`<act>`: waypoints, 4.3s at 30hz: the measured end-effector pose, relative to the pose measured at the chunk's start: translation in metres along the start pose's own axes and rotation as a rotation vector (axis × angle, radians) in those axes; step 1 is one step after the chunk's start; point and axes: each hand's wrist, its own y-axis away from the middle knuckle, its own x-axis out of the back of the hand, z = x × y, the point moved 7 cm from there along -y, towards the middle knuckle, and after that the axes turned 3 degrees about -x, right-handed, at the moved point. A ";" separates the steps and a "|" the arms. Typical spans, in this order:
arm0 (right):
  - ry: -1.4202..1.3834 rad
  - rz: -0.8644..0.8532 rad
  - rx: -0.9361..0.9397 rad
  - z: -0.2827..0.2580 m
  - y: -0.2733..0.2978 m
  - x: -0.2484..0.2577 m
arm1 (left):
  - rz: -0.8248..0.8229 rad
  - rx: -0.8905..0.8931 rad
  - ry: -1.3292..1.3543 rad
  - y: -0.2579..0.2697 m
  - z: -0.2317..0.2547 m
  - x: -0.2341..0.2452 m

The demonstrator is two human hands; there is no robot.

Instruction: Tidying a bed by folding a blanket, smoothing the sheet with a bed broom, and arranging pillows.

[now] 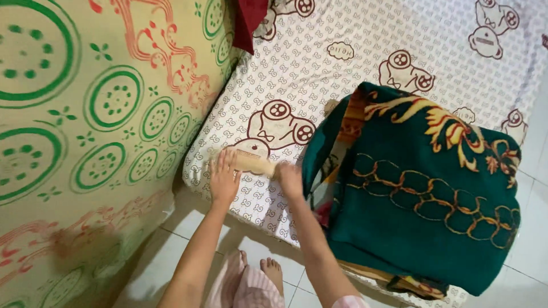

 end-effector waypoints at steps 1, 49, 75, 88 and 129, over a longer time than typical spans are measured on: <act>0.000 0.000 -0.002 0.017 -0.026 -0.002 | 0.000 -0.002 0.000 -0.004 -0.001 -0.009; -0.846 0.455 -0.344 0.358 -0.504 0.105 | 0.244 -0.212 0.173 -0.539 0.170 -0.062; -1.189 0.477 -0.485 0.418 -0.511 0.115 | 0.264 -0.511 0.232 -0.626 0.267 -0.075; -0.862 0.725 -1.158 0.493 -0.414 0.038 | 0.395 -0.660 0.439 -0.565 0.207 -0.075; -0.786 0.903 -1.005 0.604 -0.493 0.130 | 0.178 -0.320 0.259 -0.649 0.272 -0.060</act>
